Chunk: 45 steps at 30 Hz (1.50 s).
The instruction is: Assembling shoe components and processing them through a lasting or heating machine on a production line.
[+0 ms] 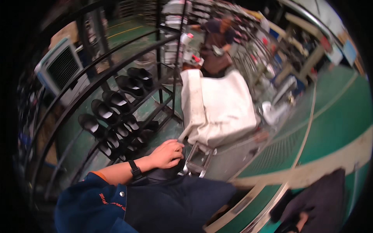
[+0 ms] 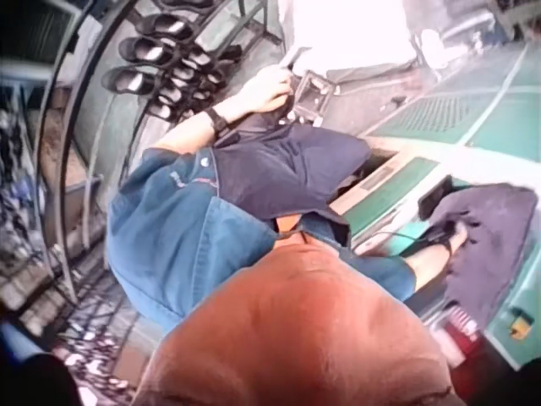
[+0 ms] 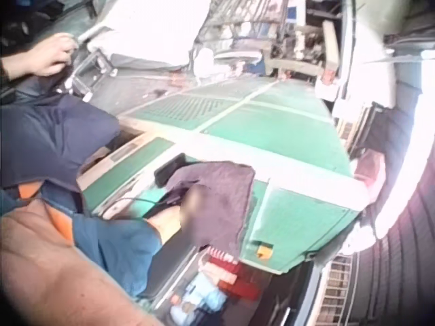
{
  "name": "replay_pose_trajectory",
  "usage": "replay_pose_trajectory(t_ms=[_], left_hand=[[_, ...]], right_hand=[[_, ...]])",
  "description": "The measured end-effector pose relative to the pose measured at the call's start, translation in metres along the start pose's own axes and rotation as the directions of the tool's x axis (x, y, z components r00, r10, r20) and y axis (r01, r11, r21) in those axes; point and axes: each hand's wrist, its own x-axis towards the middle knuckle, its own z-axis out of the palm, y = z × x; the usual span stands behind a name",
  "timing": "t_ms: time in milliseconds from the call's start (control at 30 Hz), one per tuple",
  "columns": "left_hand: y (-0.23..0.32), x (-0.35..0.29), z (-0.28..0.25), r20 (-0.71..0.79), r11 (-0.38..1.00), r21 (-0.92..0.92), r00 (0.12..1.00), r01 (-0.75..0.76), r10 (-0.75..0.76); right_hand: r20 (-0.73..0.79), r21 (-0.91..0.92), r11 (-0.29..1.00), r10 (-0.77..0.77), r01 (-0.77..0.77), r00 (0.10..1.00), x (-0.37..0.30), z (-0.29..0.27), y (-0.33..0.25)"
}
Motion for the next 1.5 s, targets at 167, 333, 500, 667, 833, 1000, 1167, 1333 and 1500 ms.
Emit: replay_pose_trajectory(t_ms=[167,333,500,667,833,1000,1167,1333,1500], left_hand=[[-0.017,0.008,-0.022,-0.073,0.997,-0.055,0.996,-0.062,0.058],[-0.040,-0.011,-0.046,0.066,0.986,-0.160,0.997,0.040,-0.030],[-0.061,0.010,-0.054,0.208,0.884,-0.393,0.961,0.254,-0.184],[-0.003,0.050,-0.050,0.090,0.829,-0.559,0.994,-0.006,0.068],[0.061,0.072,-0.031,0.119,0.592,-0.782,0.885,-0.197,0.451],[0.111,0.071,-0.020,0.208,0.044,-0.975,0.834,0.216,0.512],[0.125,0.052,-0.020,0.451,-0.312,-0.663,0.696,0.680,0.559],[0.067,-0.008,0.037,0.777,-0.715,-0.255,0.578,0.651,0.249],[0.004,-0.061,0.074,0.827,-0.758,-0.216,0.528,0.616,0.193]], right_hand=[[0.112,0.440,0.717,0.554,-0.541,0.825,-0.200,0.013,0.010],[0.171,0.177,0.615,0.750,-0.769,0.639,-0.355,-0.026,-0.087],[0.167,0.448,0.429,0.822,-0.784,0.545,-0.408,-0.036,-0.091],[0.116,0.794,0.159,0.908,-0.587,0.403,-0.385,-0.018,-0.094],[0.028,0.992,0.009,0.957,-0.124,0.290,-0.380,-0.030,-0.135],[-0.137,0.977,-0.008,0.740,0.212,0.659,-0.300,-0.033,-0.214],[-0.137,0.743,-0.655,0.057,0.141,0.989,-0.198,-0.012,-0.325],[0.512,0.535,-0.830,0.169,-0.158,0.842,-0.124,0.173,-0.362],[0.699,0.414,-0.848,0.064,-0.330,0.712,-0.118,0.260,-0.421]])
